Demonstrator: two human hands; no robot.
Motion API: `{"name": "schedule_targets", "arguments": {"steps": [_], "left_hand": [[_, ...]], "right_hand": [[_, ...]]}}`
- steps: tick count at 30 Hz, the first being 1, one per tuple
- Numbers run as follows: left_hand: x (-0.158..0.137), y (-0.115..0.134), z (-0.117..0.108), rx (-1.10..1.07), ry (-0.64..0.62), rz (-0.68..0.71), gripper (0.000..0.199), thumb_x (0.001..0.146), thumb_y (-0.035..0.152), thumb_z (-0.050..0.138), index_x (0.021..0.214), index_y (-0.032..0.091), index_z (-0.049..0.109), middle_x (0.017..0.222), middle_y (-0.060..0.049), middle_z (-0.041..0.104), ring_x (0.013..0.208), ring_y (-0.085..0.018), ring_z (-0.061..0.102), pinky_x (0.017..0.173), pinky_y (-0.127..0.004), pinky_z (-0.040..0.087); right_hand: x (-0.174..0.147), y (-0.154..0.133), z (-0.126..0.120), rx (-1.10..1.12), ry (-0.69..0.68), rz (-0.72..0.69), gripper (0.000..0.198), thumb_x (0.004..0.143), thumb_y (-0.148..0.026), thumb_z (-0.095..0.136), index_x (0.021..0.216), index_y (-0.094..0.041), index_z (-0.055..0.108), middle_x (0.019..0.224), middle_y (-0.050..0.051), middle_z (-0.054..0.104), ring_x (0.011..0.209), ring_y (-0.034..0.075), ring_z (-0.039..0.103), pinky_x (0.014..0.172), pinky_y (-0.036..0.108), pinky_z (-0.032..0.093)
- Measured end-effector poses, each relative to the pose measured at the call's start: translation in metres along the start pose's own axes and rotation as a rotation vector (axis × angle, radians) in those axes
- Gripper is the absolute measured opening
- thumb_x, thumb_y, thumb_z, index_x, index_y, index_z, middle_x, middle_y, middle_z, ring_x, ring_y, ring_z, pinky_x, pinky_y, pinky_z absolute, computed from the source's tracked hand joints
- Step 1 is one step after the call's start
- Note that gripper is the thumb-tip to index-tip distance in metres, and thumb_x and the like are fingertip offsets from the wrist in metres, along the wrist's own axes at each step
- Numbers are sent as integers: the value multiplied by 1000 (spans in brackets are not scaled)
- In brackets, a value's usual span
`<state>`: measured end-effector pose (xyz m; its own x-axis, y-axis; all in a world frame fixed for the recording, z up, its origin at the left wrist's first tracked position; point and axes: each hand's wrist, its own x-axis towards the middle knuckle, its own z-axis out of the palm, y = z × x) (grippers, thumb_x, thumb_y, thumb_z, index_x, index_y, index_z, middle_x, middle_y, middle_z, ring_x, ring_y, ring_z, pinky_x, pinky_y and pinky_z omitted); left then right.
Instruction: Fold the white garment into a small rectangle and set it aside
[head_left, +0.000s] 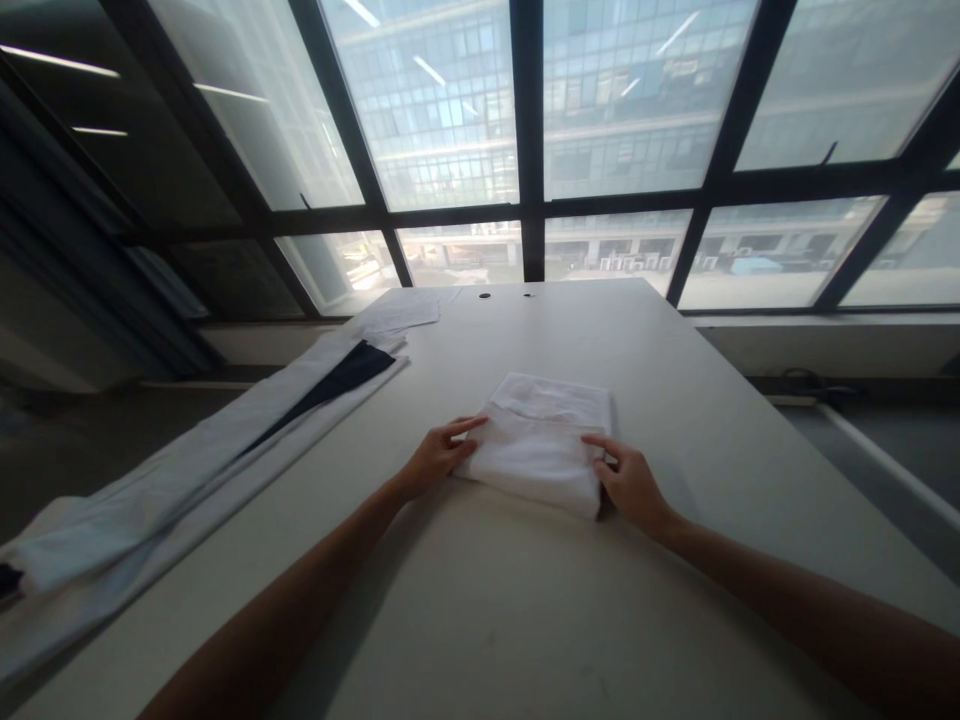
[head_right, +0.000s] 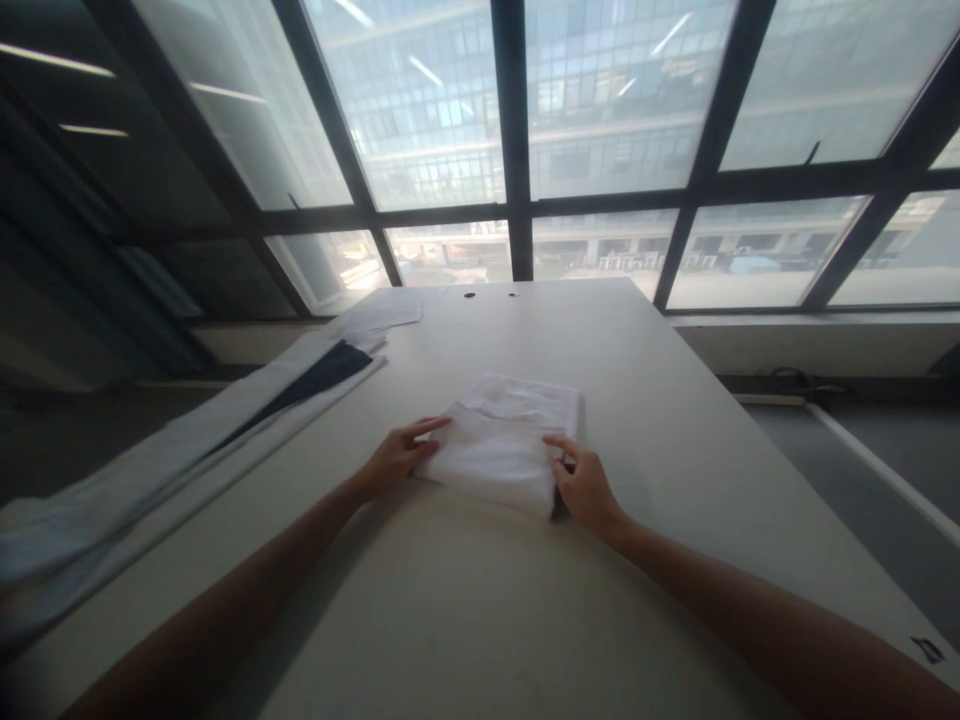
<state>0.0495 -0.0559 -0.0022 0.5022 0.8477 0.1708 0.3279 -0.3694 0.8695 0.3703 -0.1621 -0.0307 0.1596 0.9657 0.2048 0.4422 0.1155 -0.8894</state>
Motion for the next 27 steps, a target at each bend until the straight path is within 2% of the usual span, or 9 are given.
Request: {"name": "schedule_targets", "arguments": {"steps": [3, 7, 9, 14, 16, 19, 22, 24, 27], "left_hand": [[3, -10, 0, 198, -18, 17, 52, 92, 51, 60, 131, 18, 69, 136, -13, 62, 106, -26, 65, 94, -37, 52], [4, -23, 1, 392, 11, 90, 45, 95, 48, 55, 126, 20, 72, 126, -12, 68, 114, -28, 59, 102, -39, 47], [4, -28, 1, 411, 7, 105, 47, 96, 48, 52, 130, 21, 70, 127, -12, 68, 113, -27, 58, 102, -38, 47], [4, -35, 1, 531, 17, 96, 48, 97, 45, 49, 135, 23, 66, 127, -10, 65, 112, -27, 56, 104, -41, 45], [3, -38, 1, 592, 22, 89, 47, 97, 42, 47, 136, 24, 65, 128, -10, 64, 112, -27, 55, 107, -44, 42], [2, -39, 0, 657, 11, 94, 46, 98, 37, 45, 138, 24, 64, 131, -10, 61, 114, -28, 54, 108, -47, 40], [0, -27, -2, 714, 34, 91, 43, 97, 32, 48, 136, 26, 65, 134, -9, 59, 114, -27, 55, 107, -47, 41], [-1, -10, 1, 753, 76, 119, 43, 98, 32, 48, 138, 28, 62, 139, -8, 57, 123, -28, 53, 110, -48, 39], [-3, 22, 17, 769, 40, 255, 46, 103, 32, 42, 146, 27, 53, 149, -8, 52, 138, -28, 44, 117, -48, 33]], "right_hand": [[5, 3, -3, -66, -4, 37, 53, 77, -24, 52, 125, -9, 70, 111, 11, 74, 97, 24, 67, 90, 36, 51], [9, 4, -9, -131, -85, 135, 56, 77, -24, 53, 129, -7, 68, 80, 5, 74, 67, 18, 63, 70, 31, 52], [10, 4, -11, -189, -113, 102, 55, 78, -23, 53, 129, -8, 68, 76, 4, 72, 64, 18, 62, 67, 30, 51], [4, 5, -11, -462, -124, -81, 47, 88, -27, 55, 132, -16, 66, 113, 13, 74, 100, 26, 69, 89, 37, 50], [1, 6, -11, -546, -109, -113, 46, 93, -29, 52, 136, -19, 64, 124, 13, 70, 106, 28, 67, 91, 37, 50], [-2, 4, -11, -638, -103, -136, 44, 97, -30, 47, 138, -19, 61, 127, 13, 66, 104, 27, 68, 85, 34, 51], [-2, -1, -14, -709, -90, -141, 42, 99, -33, 47, 135, -19, 62, 120, 14, 66, 97, 27, 68, 80, 34, 51], [-3, -8, -16, -746, -40, -175, 41, 100, -34, 46, 133, -17, 64, 114, 15, 65, 98, 28, 66, 81, 36, 52], [-7, -23, -14, -725, 29, -343, 41, 101, -30, 43, 134, -17, 63, 115, 16, 65, 108, 30, 61, 94, 42, 51]]}}
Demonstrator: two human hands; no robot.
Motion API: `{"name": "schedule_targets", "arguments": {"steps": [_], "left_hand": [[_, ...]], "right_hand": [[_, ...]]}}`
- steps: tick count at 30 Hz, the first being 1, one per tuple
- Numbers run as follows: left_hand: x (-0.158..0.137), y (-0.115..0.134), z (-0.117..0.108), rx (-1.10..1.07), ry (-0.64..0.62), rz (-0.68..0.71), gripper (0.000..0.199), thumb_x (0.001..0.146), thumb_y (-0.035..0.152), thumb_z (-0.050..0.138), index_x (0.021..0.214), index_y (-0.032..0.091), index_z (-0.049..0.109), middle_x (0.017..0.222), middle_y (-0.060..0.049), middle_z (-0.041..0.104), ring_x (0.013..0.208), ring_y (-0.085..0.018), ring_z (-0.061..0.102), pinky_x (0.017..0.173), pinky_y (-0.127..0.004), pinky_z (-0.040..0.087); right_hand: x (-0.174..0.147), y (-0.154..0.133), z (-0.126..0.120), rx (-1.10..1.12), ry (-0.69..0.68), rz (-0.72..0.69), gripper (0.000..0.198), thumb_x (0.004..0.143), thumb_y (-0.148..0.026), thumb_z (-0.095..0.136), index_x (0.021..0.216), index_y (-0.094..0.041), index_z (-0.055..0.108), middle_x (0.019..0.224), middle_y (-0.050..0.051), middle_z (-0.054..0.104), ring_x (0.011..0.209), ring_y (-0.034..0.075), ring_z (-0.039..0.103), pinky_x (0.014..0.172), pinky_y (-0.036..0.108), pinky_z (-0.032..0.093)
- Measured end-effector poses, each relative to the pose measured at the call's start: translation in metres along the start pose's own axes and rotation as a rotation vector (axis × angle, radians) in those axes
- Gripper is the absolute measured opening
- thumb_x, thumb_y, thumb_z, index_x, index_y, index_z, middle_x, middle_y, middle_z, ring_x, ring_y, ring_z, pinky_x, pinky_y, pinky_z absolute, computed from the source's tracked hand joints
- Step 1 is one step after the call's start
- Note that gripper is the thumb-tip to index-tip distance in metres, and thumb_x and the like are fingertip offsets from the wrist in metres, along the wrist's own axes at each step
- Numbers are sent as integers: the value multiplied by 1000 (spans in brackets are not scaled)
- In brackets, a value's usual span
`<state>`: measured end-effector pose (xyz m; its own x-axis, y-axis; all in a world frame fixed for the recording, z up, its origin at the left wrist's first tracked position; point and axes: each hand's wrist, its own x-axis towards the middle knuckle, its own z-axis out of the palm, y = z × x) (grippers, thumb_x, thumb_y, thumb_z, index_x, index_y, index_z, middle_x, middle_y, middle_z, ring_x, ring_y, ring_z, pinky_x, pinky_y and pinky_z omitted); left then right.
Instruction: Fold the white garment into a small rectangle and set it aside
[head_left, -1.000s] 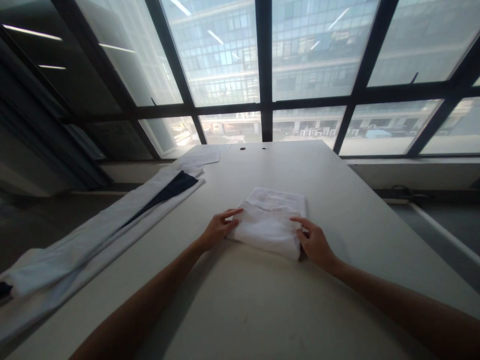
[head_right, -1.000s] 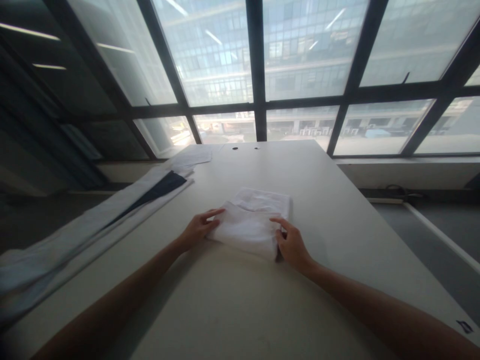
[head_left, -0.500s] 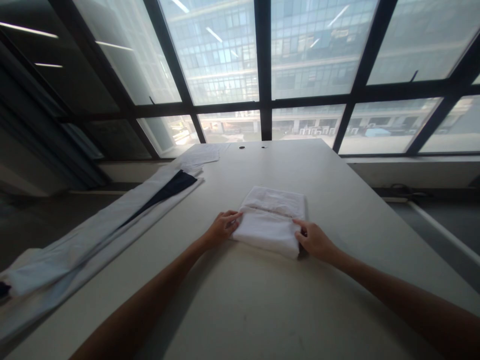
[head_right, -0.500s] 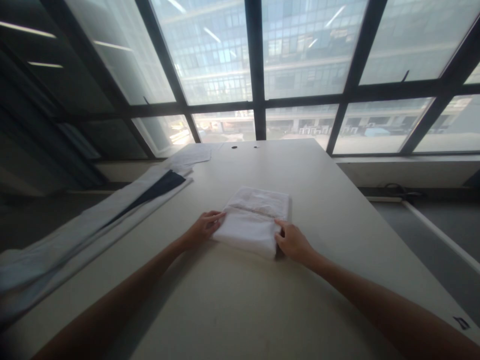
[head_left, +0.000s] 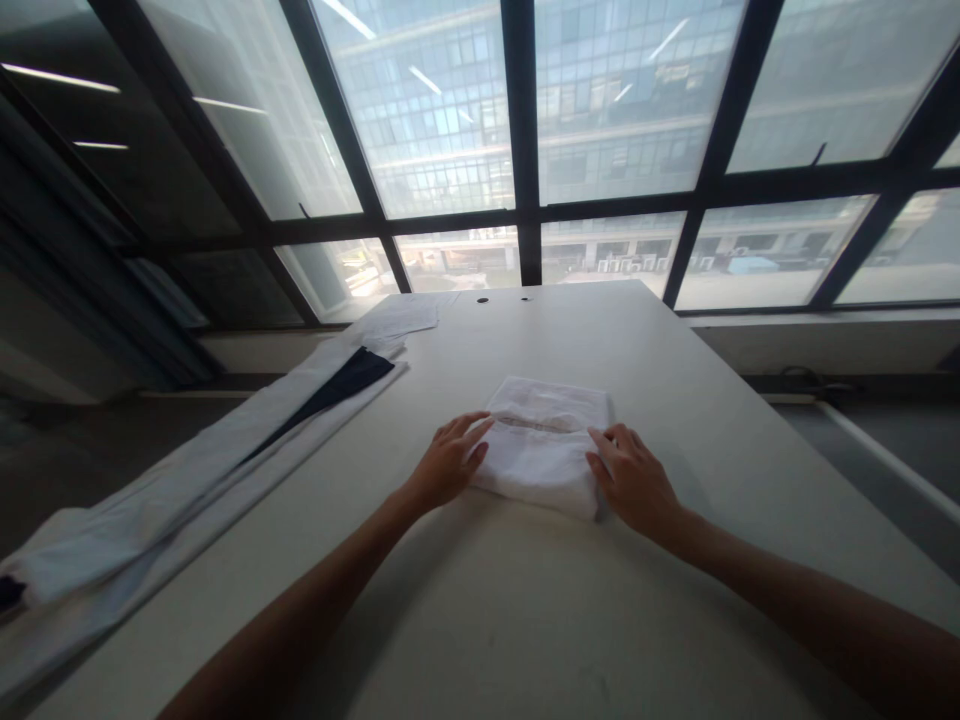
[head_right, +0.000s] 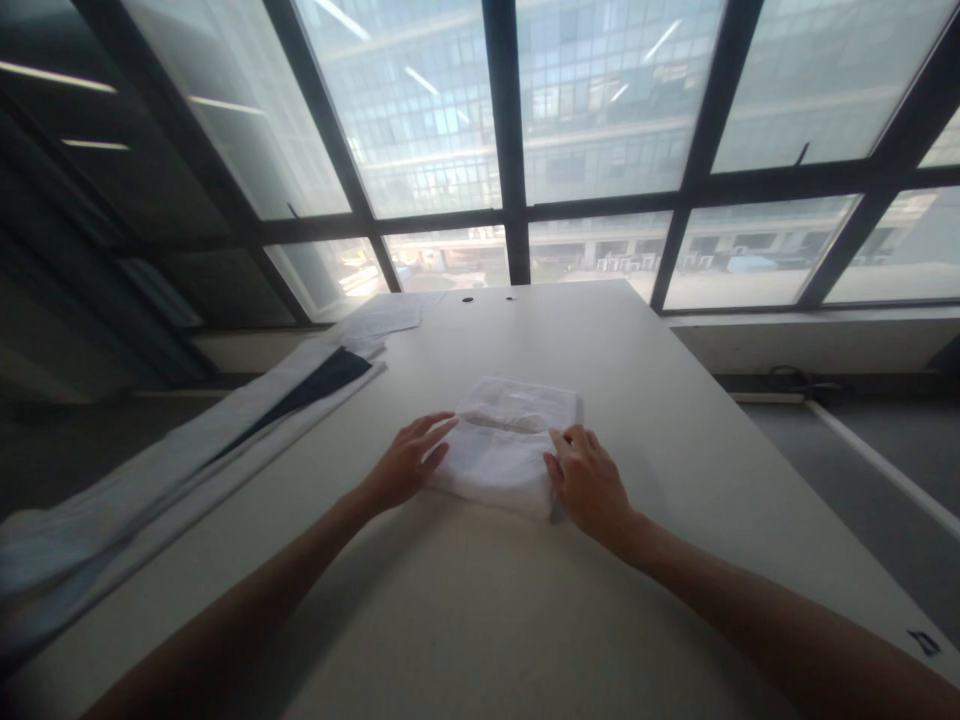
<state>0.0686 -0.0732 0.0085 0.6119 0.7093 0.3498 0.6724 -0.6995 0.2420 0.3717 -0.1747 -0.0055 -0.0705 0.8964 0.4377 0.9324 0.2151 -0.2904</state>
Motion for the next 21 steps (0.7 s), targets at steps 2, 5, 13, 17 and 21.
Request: {"name": "schedule_targets", "arguments": {"steps": [2, 5, 13, 17, 21], "left_hand": [[3, 24, 1, -16, -60, 133, 48, 105, 33, 39, 152, 26, 46, 154, -8, 48, 145, -26, 38, 121, -48, 27], [1, 47, 13, -6, -177, 268, 50, 107, 37, 36, 156, 28, 38, 160, -7, 40, 151, -25, 28, 123, -49, 19], [-11, 39, 35, 40, -250, 262, 54, 108, 48, 30, 159, 34, 27, 164, -4, 30, 154, -24, 19, 124, -47, 12], [-4, 19, 32, 32, -289, 152, 58, 106, 55, 31, 159, 31, 30, 165, -6, 26, 154, -26, 17, 123, -48, 10], [2, -2, 27, 11, -378, -10, 60, 106, 56, 25, 160, 29, 26, 167, -7, 16, 155, -28, 12, 122, -54, 12]], "right_hand": [[-3, -13, -2, 59, 11, -163, 42, 101, -26, 41, 139, -18, 59, 128, 16, 62, 122, 30, 55, 106, 45, 45], [-13, -28, 6, 97, -105, -367, 48, 101, -23, 41, 147, -15, 50, 151, 15, 49, 143, 29, 38, 119, 49, 32], [-24, -18, 31, 93, -291, -386, 58, 102, -33, 43, 156, -11, 36, 161, 17, 34, 151, 28, 26, 122, 50, 26], [-28, -17, 30, 72, -288, -370, 60, 101, -38, 48, 154, -10, 40, 160, 20, 34, 151, 31, 25, 122, 52, 26], [-28, -21, 23, 94, -249, -318, 57, 99, -41, 52, 147, -11, 50, 154, 21, 44, 147, 33, 35, 119, 51, 33]]}}
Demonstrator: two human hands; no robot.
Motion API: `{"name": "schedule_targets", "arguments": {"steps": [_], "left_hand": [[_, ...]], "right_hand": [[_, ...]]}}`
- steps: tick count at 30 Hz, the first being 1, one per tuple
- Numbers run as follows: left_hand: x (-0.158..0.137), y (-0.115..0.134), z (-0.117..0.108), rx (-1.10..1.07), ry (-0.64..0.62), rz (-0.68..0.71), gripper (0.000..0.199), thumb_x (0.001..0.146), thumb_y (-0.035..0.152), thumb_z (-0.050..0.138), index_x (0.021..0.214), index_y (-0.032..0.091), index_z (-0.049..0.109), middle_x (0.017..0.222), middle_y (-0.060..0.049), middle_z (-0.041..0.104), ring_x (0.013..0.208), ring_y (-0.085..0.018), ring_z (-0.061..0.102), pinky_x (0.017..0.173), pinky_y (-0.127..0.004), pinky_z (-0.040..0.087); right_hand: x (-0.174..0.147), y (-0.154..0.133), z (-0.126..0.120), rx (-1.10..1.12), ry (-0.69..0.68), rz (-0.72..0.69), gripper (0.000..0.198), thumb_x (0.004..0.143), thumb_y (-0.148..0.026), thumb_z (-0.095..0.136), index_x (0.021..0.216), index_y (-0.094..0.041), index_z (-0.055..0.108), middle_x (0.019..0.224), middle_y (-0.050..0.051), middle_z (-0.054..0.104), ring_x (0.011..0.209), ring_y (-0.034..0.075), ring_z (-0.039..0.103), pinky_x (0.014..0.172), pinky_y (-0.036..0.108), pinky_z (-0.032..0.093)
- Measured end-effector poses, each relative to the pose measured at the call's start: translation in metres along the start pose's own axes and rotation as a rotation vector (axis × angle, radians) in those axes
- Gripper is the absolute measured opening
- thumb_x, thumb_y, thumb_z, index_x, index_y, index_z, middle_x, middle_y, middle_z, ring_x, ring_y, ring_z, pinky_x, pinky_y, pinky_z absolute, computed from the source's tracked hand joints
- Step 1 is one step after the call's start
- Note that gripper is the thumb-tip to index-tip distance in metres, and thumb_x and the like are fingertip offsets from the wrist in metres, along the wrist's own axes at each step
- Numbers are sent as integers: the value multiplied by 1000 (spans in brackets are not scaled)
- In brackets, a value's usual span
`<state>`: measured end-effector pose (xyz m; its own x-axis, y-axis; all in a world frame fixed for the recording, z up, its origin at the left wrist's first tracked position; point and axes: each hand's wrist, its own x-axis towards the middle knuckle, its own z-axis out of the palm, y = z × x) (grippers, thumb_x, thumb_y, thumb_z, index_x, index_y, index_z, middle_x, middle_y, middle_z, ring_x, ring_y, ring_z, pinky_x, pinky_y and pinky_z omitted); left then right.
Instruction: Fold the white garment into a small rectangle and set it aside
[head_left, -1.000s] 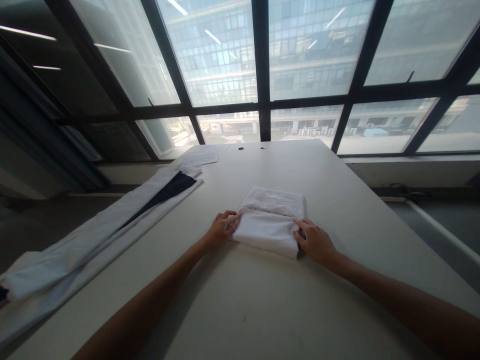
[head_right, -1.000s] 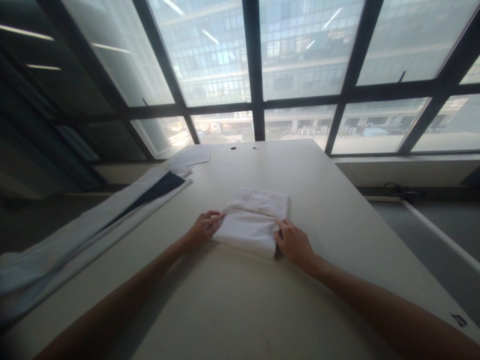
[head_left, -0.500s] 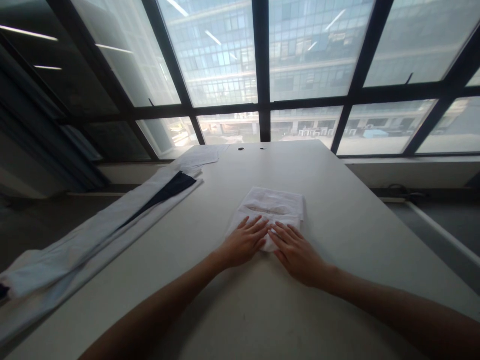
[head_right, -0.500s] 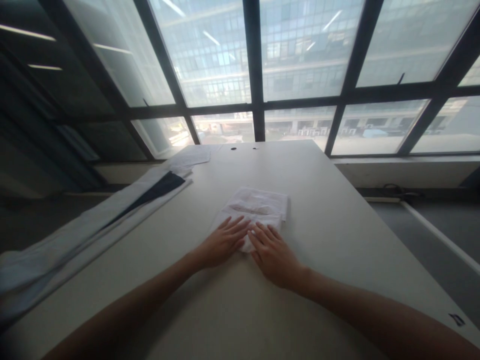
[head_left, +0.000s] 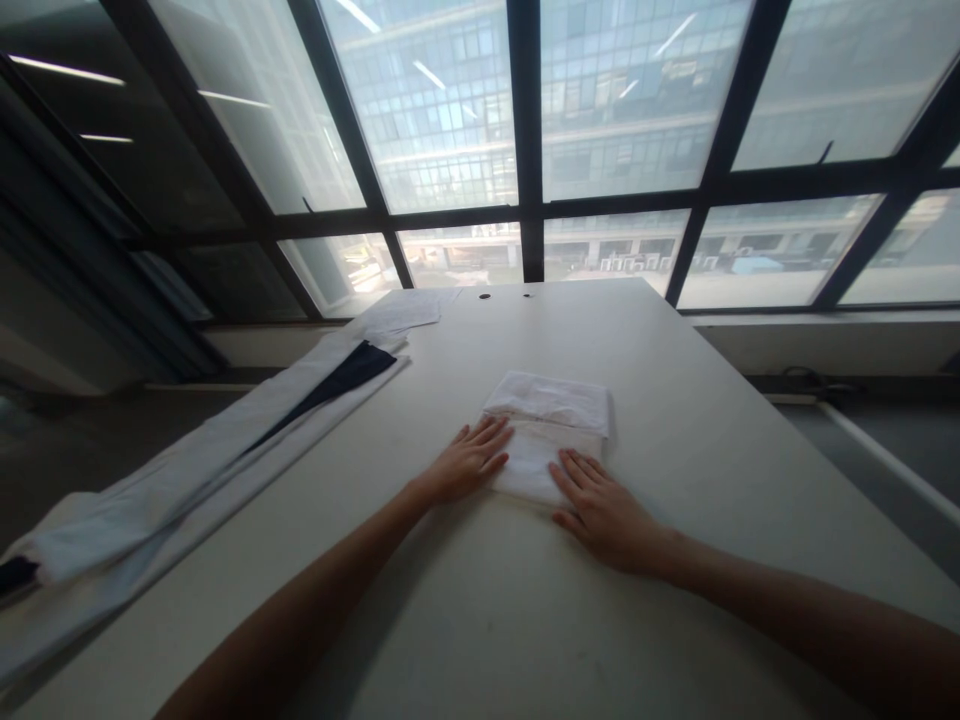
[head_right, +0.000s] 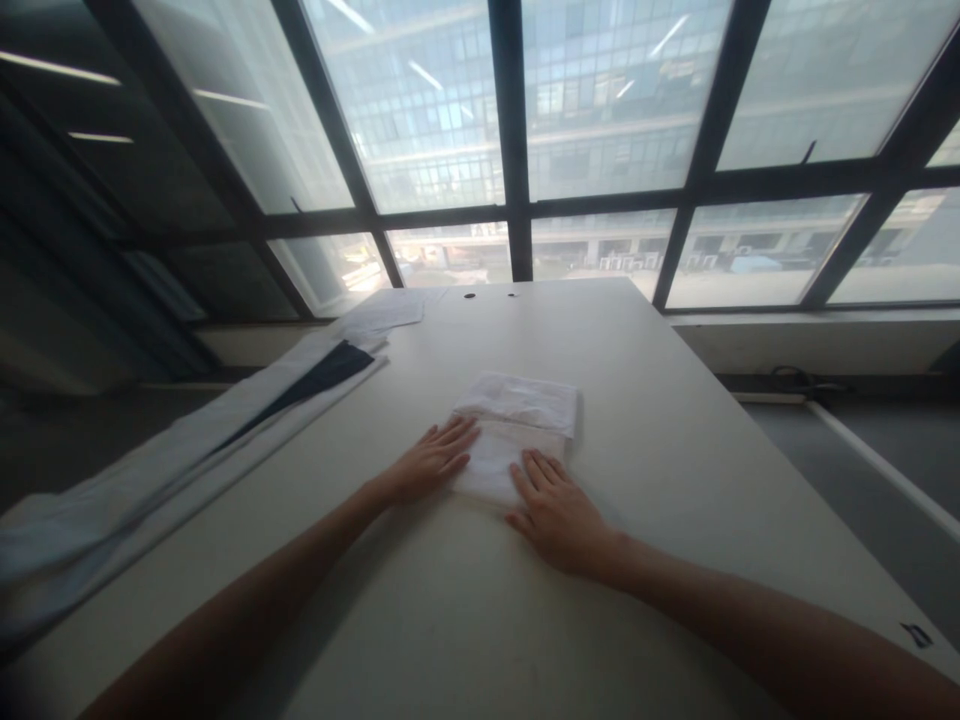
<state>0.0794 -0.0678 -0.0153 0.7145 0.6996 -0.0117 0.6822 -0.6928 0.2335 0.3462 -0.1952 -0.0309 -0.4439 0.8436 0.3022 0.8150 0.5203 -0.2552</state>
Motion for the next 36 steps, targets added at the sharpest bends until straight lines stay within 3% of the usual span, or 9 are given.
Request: {"name": "schedule_targets", "arguments": {"steps": [4, 9, 16, 20, 24, 27, 29, 32, 36], "left_hand": [[0, -6, -2, -15, -16, 11, 62, 106, 59, 24, 160, 29, 26, 167, -4, 14, 155, -27, 8, 123, -54, 11], [-2, -7, 1, -105, 149, 104, 58, 106, 53, 31, 153, 21, 45, 163, -7, 32, 153, -28, 21, 125, -49, 20], [-2, -9, -3, -312, 319, 145, 53, 106, 47, 35, 148, 18, 52, 155, -9, 47, 145, -24, 40, 123, -44, 30], [1, -15, -5, -285, 209, 144, 60, 106, 51, 33, 153, 16, 43, 161, -11, 36, 151, -26, 28, 125, -45, 23], [2, -19, -4, -143, 38, 97, 60, 106, 54, 29, 158, 24, 33, 165, -6, 27, 154, -27, 16, 124, -53, 12], [2, -21, 1, -123, 144, 41, 60, 105, 53, 33, 157, 24, 37, 164, -8, 30, 153, -27, 21, 124, -51, 18], [3, -24, 4, -162, 324, -44, 57, 104, 49, 36, 151, 18, 46, 156, -13, 43, 146, -27, 37, 120, -47, 29], [4, -30, 5, -270, 539, -240, 50, 100, 43, 41, 136, 14, 60, 127, -16, 65, 115, -26, 62, 103, -42, 48], [4, -33, 1, -391, 542, -382, 48, 92, 44, 48, 126, 14, 66, 92, -8, 72, 78, -20, 66, 77, -33, 53]], "right_hand": [[14, 9, -13, 41, 90, 82, 42, 104, -31, 39, 135, -15, 62, 142, 16, 59, 136, 26, 51, 115, 47, 40], [21, 31, -7, -51, 77, 112, 48, 103, -27, 38, 145, -8, 52, 159, 19, 37, 151, 28, 27, 121, 52, 28], [6, 31, 3, -41, 43, 175, 52, 104, -32, 36, 146, -5, 50, 157, 21, 39, 149, 28, 31, 121, 48, 30], [4, 25, 0, -56, 33, 191, 53, 104, -33, 36, 144, -3, 52, 154, 22, 43, 147, 28, 36, 121, 46, 31], [0, 17, -1, -85, 20, 201, 54, 103, -36, 39, 143, -2, 52, 151, 24, 46, 145, 31, 40, 120, 48, 32], [-2, 12, -5, -89, 28, 197, 52, 103, -36, 40, 140, -3, 55, 150, 25, 48, 143, 32, 42, 118, 49, 34], [0, 12, -13, -58, 57, 204, 45, 103, -33, 40, 133, -8, 62, 144, 22, 56, 137, 30, 49, 114, 45, 38], [7, 21, -26, 7, 165, 264, 36, 102, -28, 39, 120, -15, 68, 125, 15, 68, 118, 27, 61, 103, 41, 46], [14, 44, -34, 180, 266, 469, 25, 97, -29, 46, 111, -20, 64, 92, 7, 72, 82, 22, 67, 74, 33, 49]]}}
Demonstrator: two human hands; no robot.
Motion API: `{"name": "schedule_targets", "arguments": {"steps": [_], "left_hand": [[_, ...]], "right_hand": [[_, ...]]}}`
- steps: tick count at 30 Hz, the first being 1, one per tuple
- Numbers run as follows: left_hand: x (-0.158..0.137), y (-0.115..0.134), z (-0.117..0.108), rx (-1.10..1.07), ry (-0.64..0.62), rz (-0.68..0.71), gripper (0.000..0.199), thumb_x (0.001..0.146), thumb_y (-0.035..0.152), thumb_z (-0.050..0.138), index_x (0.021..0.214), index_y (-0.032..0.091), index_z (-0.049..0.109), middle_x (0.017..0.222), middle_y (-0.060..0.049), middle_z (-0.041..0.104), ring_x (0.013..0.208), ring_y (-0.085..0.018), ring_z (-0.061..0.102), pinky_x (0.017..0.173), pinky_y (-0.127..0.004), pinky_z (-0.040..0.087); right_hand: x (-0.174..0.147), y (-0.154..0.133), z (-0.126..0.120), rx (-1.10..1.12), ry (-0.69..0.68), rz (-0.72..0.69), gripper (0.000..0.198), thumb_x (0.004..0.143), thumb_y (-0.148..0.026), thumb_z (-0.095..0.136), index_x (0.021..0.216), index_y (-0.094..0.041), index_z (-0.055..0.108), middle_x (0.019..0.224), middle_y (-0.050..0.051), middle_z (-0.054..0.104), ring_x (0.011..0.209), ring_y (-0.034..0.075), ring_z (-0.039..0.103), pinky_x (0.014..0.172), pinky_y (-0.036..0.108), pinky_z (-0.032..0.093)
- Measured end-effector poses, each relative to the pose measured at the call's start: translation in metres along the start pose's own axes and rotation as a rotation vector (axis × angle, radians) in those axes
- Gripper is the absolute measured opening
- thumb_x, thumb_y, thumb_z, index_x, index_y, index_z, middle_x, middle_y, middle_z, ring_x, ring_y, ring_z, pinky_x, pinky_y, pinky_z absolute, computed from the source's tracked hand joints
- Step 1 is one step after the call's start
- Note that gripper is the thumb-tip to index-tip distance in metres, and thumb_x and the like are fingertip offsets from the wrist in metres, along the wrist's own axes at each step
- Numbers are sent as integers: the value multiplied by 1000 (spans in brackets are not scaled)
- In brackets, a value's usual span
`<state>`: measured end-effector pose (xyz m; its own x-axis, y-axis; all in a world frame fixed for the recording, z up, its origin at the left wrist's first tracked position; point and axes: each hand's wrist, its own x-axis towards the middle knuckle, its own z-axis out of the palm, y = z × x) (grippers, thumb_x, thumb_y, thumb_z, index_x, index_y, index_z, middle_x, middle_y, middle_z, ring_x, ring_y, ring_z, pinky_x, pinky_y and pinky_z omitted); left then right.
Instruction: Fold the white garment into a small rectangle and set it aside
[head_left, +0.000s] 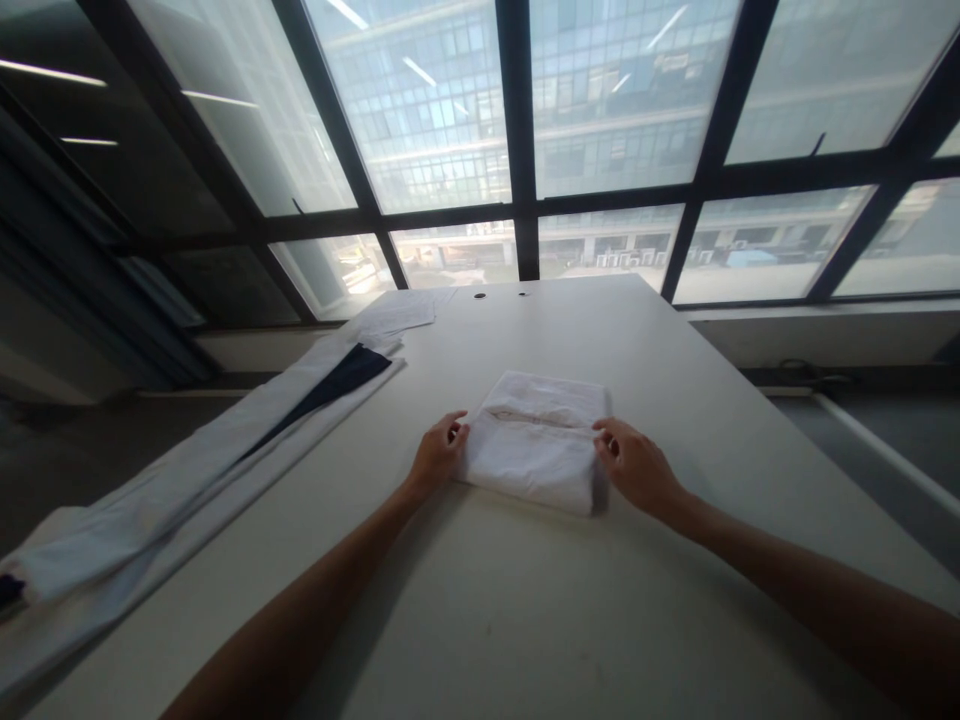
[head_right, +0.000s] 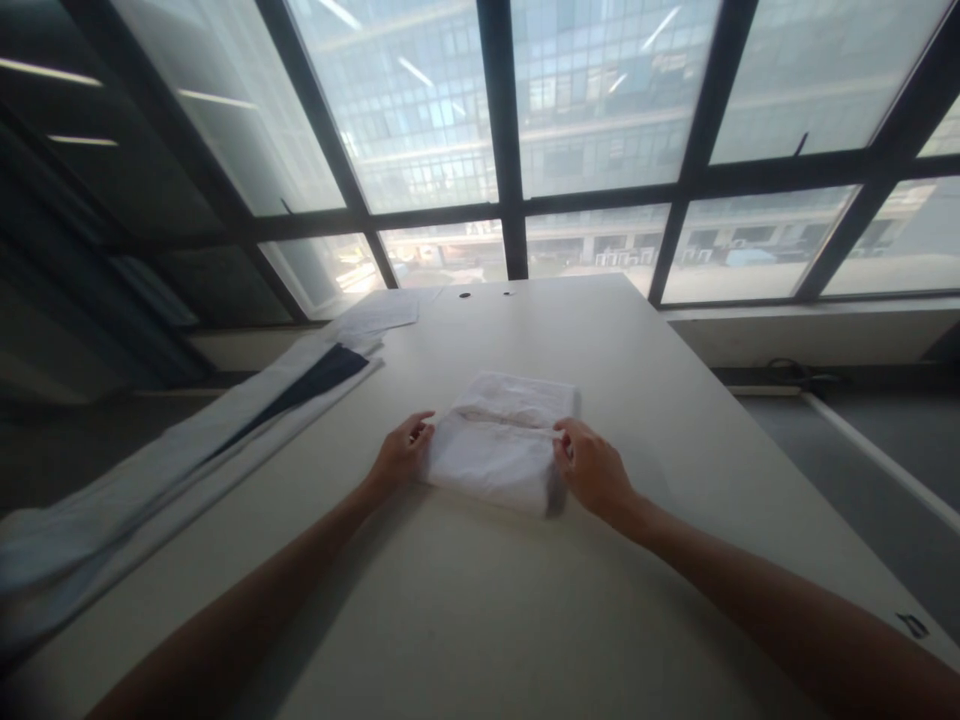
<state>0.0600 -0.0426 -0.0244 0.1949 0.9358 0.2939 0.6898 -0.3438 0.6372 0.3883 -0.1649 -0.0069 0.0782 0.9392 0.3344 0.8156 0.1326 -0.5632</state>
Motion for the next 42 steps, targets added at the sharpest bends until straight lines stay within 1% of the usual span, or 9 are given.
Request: {"name": "schedule_targets", "arguments": {"steps": [4, 9, 17, 21, 25, 27, 30, 34, 42], "left_hand": [[-1, 4, -1, -67, -26, -4, 48, 85, 46, 55, 120, 16, 68, 78, -3, 70, 69, -19, 64, 68, -29, 50], [-2, 9, -2, -182, -39, -5, 50, 81, 47, 60, 118, 15, 68, 82, -4, 71, 69, -18, 64, 64, -27, 50], [-4, 11, -3, -77, -90, 29, 40, 85, 44, 58, 114, 18, 70, 86, -4, 72, 64, -16, 63, 61, -27, 51], [-5, 11, -5, 36, -34, 99, 38, 90, 40, 52, 116, 18, 69, 99, -7, 72, 72, -18, 66, 71, -32, 56], [-14, 27, -5, 223, -19, 355, 39, 99, 34, 44, 128, 19, 64, 127, -11, 65, 116, -25, 62, 105, -42, 47], [-21, 37, -2, 291, -127, 479, 42, 103, 36, 41, 139, 21, 58, 140, -10, 59, 134, -26, 51, 115, -43, 38], [-28, 44, 4, 379, -340, 592, 50, 106, 44, 36, 152, 26, 45, 157, -6, 44, 149, -25, 32, 123, -45, 24], [-32, 40, 6, 452, -495, 607, 55, 107, 52, 30, 159, 34, 29, 166, -1, 25, 155, -26, 15, 124, -48, 13], [-28, 33, 1, 480, -543, 494, 63, 104, 60, 30, 161, 33, 23, 167, -5, 15, 155, -29, 8, 123, -51, 14]], "right_hand": [[4, 11, 7, 258, -76, 133, 14, 88, -35, 56, 92, -22, 57, 72, 1, 67, 62, 16, 60, 59, 27, 40], [0, 9, 17, 565, -164, 199, 20, 79, -36, 60, 88, -23, 47, 55, -8, 54, 47, 12, 44, 47, 23, 29], [-2, 9, 17, 365, -216, 118, 19, 79, -32, 63, 90, -22, 51, 61, -5, 59, 56, 14, 53, 55, 24, 37], [-6, 2, 9, 115, -144, 69, 18, 87, -31, 60, 102, -21, 57, 72, -1, 66, 66, 18, 61, 64, 28, 45], [-11, -14, 2, -59, 44, -245, 23, 98, -30, 48, 114, -20, 62, 110, 12, 70, 108, 26, 62, 96, 40, 49], [-15, -23, 4, -60, -25, -446, 30, 100, -27, 45, 123, -18, 62, 134, 15, 62, 130, 27, 51, 112, 44, 39], [-22, -29, 14, -88, -265, -620, 47, 99, -29, 49, 145, -17, 50, 158, 14, 41, 150, 27, 28, 123, 48, 23], [-32, -24, 23, -111, -493, -607, 69, 100, -42, 50, 160, -16, 27, 165, 14, 23, 154, 26, 14, 125, 49, 13], [-41, -19, 18, -117, -505, -547, 77, 99, -54, 50, 160, -14, 27, 165, 17, 19, 154, 27, 15, 125, 45, 20]]}}
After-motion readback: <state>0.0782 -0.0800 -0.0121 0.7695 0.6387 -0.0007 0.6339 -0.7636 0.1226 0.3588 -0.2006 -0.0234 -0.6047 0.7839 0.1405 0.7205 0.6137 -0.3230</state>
